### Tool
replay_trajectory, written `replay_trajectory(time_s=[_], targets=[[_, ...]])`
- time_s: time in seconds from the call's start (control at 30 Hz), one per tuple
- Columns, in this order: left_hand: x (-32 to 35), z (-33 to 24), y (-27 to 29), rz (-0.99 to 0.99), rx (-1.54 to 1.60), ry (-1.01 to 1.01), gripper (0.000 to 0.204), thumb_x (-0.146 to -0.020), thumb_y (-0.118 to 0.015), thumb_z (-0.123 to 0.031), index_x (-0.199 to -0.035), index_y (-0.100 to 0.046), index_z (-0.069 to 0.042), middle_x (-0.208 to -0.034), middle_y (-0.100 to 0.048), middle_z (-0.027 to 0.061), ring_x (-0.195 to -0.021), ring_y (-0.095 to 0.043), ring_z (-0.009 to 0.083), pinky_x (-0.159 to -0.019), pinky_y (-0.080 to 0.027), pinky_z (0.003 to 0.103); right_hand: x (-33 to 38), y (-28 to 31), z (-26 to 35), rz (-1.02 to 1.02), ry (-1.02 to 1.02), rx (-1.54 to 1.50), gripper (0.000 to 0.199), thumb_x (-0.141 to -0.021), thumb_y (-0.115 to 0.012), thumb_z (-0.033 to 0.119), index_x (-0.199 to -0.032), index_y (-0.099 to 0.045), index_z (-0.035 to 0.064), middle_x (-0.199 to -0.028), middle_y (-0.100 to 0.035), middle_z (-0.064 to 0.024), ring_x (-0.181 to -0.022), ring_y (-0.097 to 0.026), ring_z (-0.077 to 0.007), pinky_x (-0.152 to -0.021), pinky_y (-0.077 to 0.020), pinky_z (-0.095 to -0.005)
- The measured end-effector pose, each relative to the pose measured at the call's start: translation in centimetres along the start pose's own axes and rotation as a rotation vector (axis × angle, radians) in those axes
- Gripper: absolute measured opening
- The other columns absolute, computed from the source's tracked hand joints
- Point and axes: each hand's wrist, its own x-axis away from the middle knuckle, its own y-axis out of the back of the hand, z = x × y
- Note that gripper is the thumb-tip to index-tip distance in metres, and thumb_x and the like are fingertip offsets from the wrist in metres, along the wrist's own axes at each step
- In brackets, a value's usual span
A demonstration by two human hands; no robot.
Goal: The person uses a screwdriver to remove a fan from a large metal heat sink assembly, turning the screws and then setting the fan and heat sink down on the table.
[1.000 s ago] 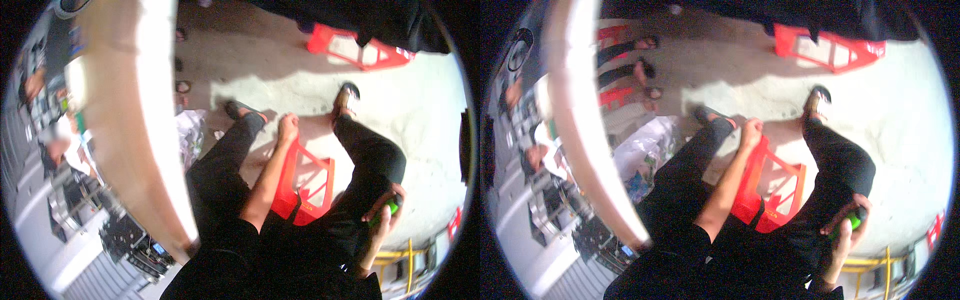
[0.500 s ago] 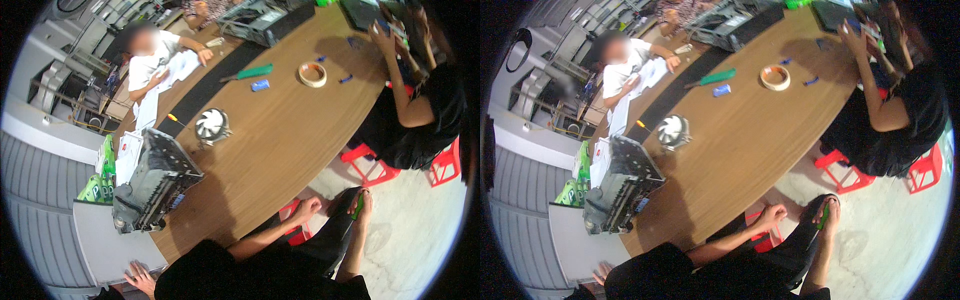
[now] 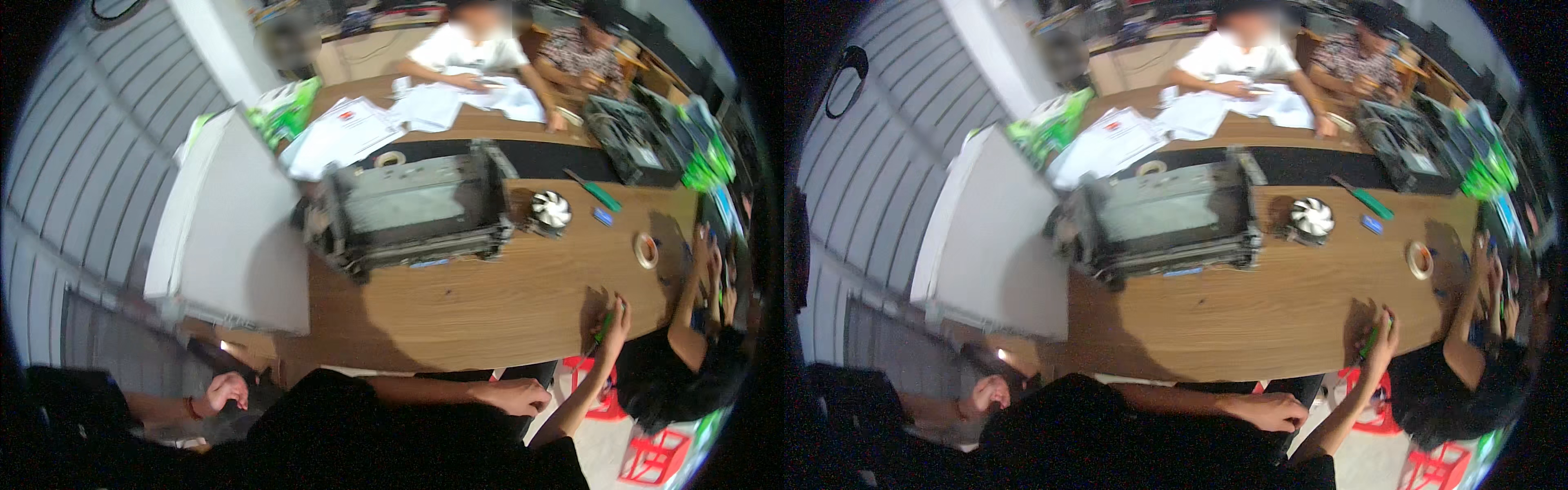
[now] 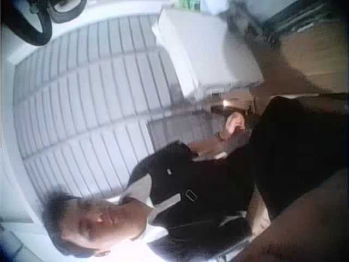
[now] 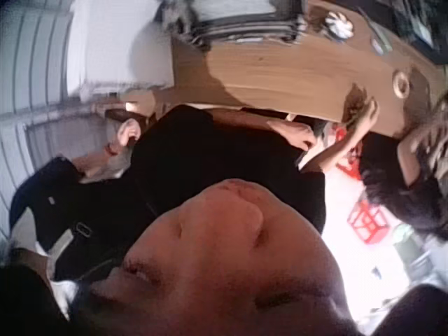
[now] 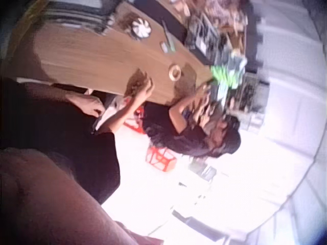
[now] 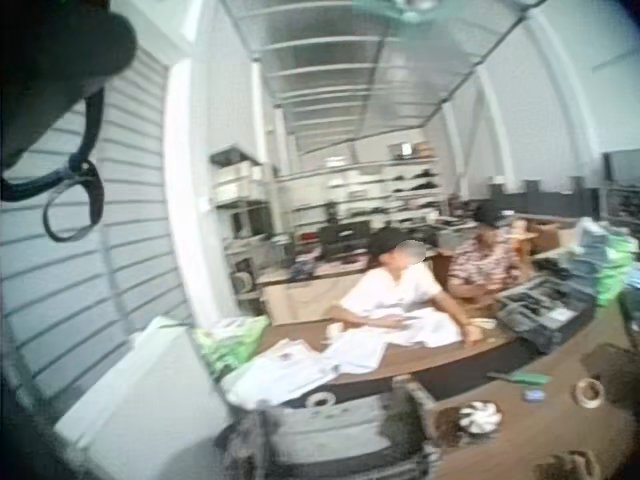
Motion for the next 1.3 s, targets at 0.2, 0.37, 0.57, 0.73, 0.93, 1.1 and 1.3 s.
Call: replay_trajectory(time_s=[0.2, 0.37, 0.57, 0.73, 0.93, 1.1, 1.3], targets=[[1.6, -0.9, -0.1, -0.023, 0.018, 0.022, 0.009, -0.076, -0.066, -0.006, -0.082, -0.063, 0.001, -0.078, -0.066, 0.0176, -0.075, -0.065, 0.0318, -0.068, -0.049, 0.042, 1.1, 0.9, -1.8, -0.048, 0.005, 0.055, 0.029, -0.100, -0.054, 0.029, -0.114, -0.062, 0.0052, -0.075, -0.058, -0.0024, -0.059, -0.051, -0.0089, -0.048, -0.0423, -0.0247], [1.1, -3.1, 1.7, -0.134, -0.057, 0.066, 0.012, -0.083, -0.067, -0.008, -0.090, -0.063, 0.001, -0.090, -0.067, 0.0145, -0.083, -0.065, 0.0279, -0.073, -0.051, 0.039, 0.5, 0.7, -0.8, 0.188, -0.001, 0.145, 0.023, -0.093, -0.058, 0.017, -0.103, -0.067, -0.0019, -0.083, -0.066, -0.0049, -0.062, -0.057, -0.0107, -0.055, -0.0457, -0.0258], [1.3, -4.2, 3.7, -0.220, -0.190, 0.197, 0.014, -0.087, -0.070, -0.013, -0.096, -0.067, -0.003, -0.092, -0.070, 0.0081, -0.086, -0.067, 0.0220, -0.076, -0.053, 0.035, 0.1, -1.3, 2.5, 0.487, -0.149, 0.063, 0.032, -0.092, -0.058, 0.010, -0.124, -0.060, 0.0036, -0.086, -0.061, -0.0039, -0.072, -0.060, -0.0126, -0.054, -0.0515, -0.0276], [2.0, -6.8, 5.7, -0.255, -0.169, 0.247, 0.013, -0.087, -0.070, -0.013, -0.095, -0.068, -0.004, -0.094, -0.070, 0.0084, -0.087, -0.067, 0.0232, -0.077, -0.053, 0.035, -1.1, -4.4, 5.0, 0.659, -0.030, 0.144, 0.053, -0.093, -0.059, 0.012, -0.144, -0.045, 0.0095, -0.083, -0.055, -0.0048, -0.061, -0.057, -0.0129, -0.049, -0.0490, -0.0273], [2.7, -7.5, 9.6, -0.194, -0.291, 0.266, 0.012, -0.089, -0.068, -0.014, -0.093, -0.067, -0.003, -0.089, -0.069, 0.0101, -0.082, -0.067, 0.0256, -0.075, -0.051, 0.037, -7.1, -9.0, 6.8, 0.733, -0.083, 0.062, 0.053, -0.097, -0.060, 0.032, -0.143, -0.047, 0.0100, -0.076, -0.054, -0.0033, -0.057, -0.055, -0.0112, -0.045, -0.0454, -0.0268], [1.9, -5.1, 10.1, -0.133, -0.334, 0.234, 0.012, -0.088, -0.068, -0.014, -0.092, -0.067, -0.003, -0.089, -0.068, 0.0106, -0.083, -0.066, 0.0272, -0.075, -0.051, 0.038, -13.7, -14.0, 6.3, 0.716, -0.109, 0.220, 0.049, -0.099, -0.055, 0.042, -0.135, -0.055, 0.0095, -0.069, -0.053, -0.0005, -0.052, -0.053, -0.0104, -0.045, -0.0450, -0.0262], [-0.3, -1.1, 11.0, -0.290, -0.287, 0.126, 0.009, -0.087, -0.068, -0.010, -0.091, -0.068, -0.002, -0.089, -0.068, 0.0103, -0.083, -0.066, 0.0276, -0.074, -0.053, 0.037, -17.3, -16.2, 3.0, 0.919, -0.304, 0.214, 0.036, -0.099, -0.056, 0.040, -0.111, -0.067, 0.0083, -0.065, -0.053, 0.0016, -0.050, -0.051, -0.0091, -0.043, -0.0422, -0.0251]])
